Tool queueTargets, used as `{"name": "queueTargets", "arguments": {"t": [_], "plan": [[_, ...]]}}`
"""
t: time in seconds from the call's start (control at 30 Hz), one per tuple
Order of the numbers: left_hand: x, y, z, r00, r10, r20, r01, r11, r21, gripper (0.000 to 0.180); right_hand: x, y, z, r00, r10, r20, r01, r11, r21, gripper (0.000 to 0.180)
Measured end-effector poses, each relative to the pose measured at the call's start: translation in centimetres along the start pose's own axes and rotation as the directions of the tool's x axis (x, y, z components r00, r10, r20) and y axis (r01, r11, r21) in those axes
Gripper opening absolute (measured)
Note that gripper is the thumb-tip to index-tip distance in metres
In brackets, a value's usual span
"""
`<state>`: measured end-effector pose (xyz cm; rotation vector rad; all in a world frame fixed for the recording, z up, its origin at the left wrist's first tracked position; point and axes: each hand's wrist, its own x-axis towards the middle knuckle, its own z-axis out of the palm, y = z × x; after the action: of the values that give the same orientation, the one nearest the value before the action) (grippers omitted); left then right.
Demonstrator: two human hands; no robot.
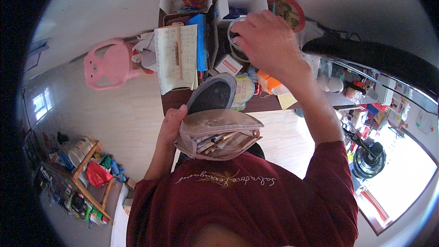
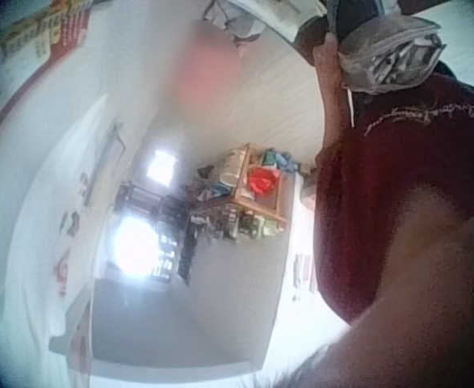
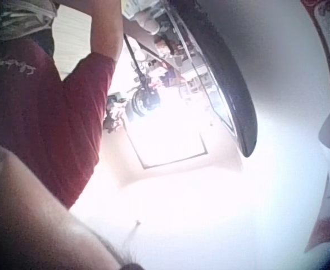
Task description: The person trims a grey shoe insole with a pair of scissors, then writes on a yellow piece of paper using a pen.
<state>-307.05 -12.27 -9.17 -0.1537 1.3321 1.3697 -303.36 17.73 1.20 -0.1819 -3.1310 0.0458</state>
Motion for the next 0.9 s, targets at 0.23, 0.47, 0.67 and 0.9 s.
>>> {"name": "queueTargets", "arguments": {"t": [0.23,0.47,0.67,0.9], "plan": [[0.6,0.9,-0.2,0.998,-0.047,-0.041,0.049,0.997,0.056,0.046,-1.5,1.9,-0.1,0.98,0.163,-0.112,-0.146,0.979,0.143,0.018],[1.2,1.1,0.2,1.0,-0.004,-0.009,0.004,0.999,-0.034,0.046,-3.6,-0.4,1.5,0.929,0.274,-0.25,-0.149,0.893,0.425,0.023],[2.4,1.2,1.4,0.998,-0.04,-0.042,0.034,0.989,-0.141,0.048,-5.4,-1.5,1.7,0.9,0.378,-0.216,-0.228,0.832,0.505,0.027],[2.8,0.8,1.1,1.0,-0.021,0.001,0.021,0.993,-0.118,0.048,-5.8,-0.7,1.8,0.867,0.452,-0.209,-0.264,0.773,0.576,0.026]]}}
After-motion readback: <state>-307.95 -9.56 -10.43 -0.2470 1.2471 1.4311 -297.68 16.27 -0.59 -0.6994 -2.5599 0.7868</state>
